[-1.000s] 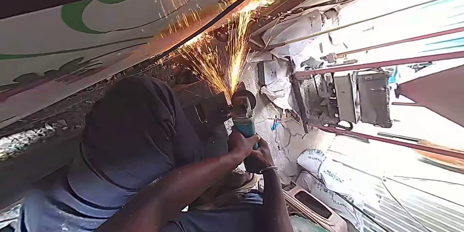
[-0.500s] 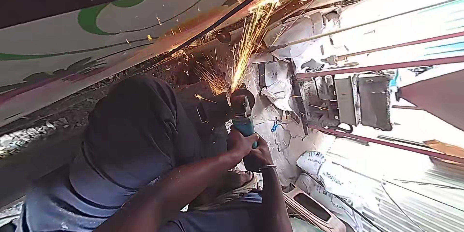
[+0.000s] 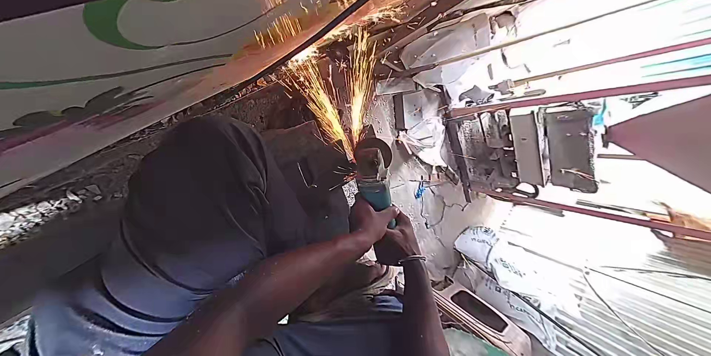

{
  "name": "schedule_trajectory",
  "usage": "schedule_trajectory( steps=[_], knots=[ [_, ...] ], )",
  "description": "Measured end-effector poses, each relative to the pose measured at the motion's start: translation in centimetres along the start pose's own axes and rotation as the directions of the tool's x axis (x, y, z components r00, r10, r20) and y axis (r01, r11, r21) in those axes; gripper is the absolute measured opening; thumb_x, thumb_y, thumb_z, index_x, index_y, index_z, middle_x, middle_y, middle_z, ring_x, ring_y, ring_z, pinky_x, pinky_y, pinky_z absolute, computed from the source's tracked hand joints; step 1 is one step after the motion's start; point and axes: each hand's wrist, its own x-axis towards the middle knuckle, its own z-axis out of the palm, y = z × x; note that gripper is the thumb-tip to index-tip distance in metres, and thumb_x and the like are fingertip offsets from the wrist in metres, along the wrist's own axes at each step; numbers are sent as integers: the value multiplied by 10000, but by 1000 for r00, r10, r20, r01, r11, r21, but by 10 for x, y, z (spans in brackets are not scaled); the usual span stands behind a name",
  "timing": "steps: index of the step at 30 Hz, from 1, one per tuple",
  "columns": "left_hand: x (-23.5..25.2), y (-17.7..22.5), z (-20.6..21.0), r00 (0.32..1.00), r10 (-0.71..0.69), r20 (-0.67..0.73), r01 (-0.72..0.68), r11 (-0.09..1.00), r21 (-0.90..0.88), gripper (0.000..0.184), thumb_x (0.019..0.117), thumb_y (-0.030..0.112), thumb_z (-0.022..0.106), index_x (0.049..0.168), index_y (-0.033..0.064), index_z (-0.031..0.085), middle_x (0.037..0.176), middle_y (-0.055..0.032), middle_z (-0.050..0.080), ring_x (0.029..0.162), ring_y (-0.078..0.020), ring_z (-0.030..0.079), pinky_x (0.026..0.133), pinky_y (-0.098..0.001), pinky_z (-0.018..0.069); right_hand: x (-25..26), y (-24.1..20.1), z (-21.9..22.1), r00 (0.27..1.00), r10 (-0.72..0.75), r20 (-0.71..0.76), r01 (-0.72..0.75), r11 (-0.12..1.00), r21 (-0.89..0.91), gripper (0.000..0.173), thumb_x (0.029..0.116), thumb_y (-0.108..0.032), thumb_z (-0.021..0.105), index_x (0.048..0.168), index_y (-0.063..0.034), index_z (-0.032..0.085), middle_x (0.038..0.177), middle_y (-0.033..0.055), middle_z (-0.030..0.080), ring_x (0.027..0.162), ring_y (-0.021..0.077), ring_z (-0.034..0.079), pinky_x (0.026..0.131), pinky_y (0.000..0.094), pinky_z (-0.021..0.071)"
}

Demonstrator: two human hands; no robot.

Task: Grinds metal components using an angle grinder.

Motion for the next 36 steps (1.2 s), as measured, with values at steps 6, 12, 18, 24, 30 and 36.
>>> schedule_trajectory(
  steps=[6,12,18,24,30,36],
  knots=[
    [2,1,-3,1000,6,-19,-6,1000,-14,778,806,391,846,1371,-9,492,1209,-189,665,1157,-298,645,1010,-498,508,5,-2,3,1000,-13,1,13,1000,-5,343,774,-146,798,1055,4,669,856,6,675,746,21,610,736,228,532],
    [4,3,-8,999,25,-37,-26,999,-36,772,813,384,843,1367,-22,491,1194,-193,666,1150,-299,645,1012,-493,503,9,-6,6,1000,-20,17,20,999,-49,311,784,-162,794,1033,-23,671,842,6,667,739,49,609,726,263,529],
    [2,-2,-1,1000,21,-8,-22,1000,-19,789,798,395,851,1374,-6,490,1206,-190,666,1156,-301,645,1012,-500,507,0,-4,1,1000,-14,8,14,1000,-9,333,782,-151,792,1053,-11,658,842,3,667,736,32,610,726,240,537],
    [3,-8,5,999,33,3,-33,999,-30,805,792,387,858,1383,-5,477,1203,-189,669,1149,-299,652,1007,-500,515,-1,3,-3,1000,11,-1,-11,999,-39,323,812,-138,784,1072,3,655,879,29,671,769,54,615,754,258,536],
    [3,-4,2,1000,20,-6,-20,1000,-23,791,803,388,848,1384,0,477,1210,-188,665,1155,-299,646,1009,-503,509,-1,2,-1,999,-40,1,40,999,27,346,775,-162,784,1059,-9,659,843,-9,663,735,12,604,722,220,532],
    [4,-1,-3,1000,13,-14,-13,1000,-21,800,805,393,848,1391,-4,474,1217,-189,661,1165,-297,641,1020,-497,502,4,-1,0,1000,-25,8,25,999,-20,349,784,-170,786,1064,1,666,871,11,671,763,28,607,751,239,528]
  ],
)
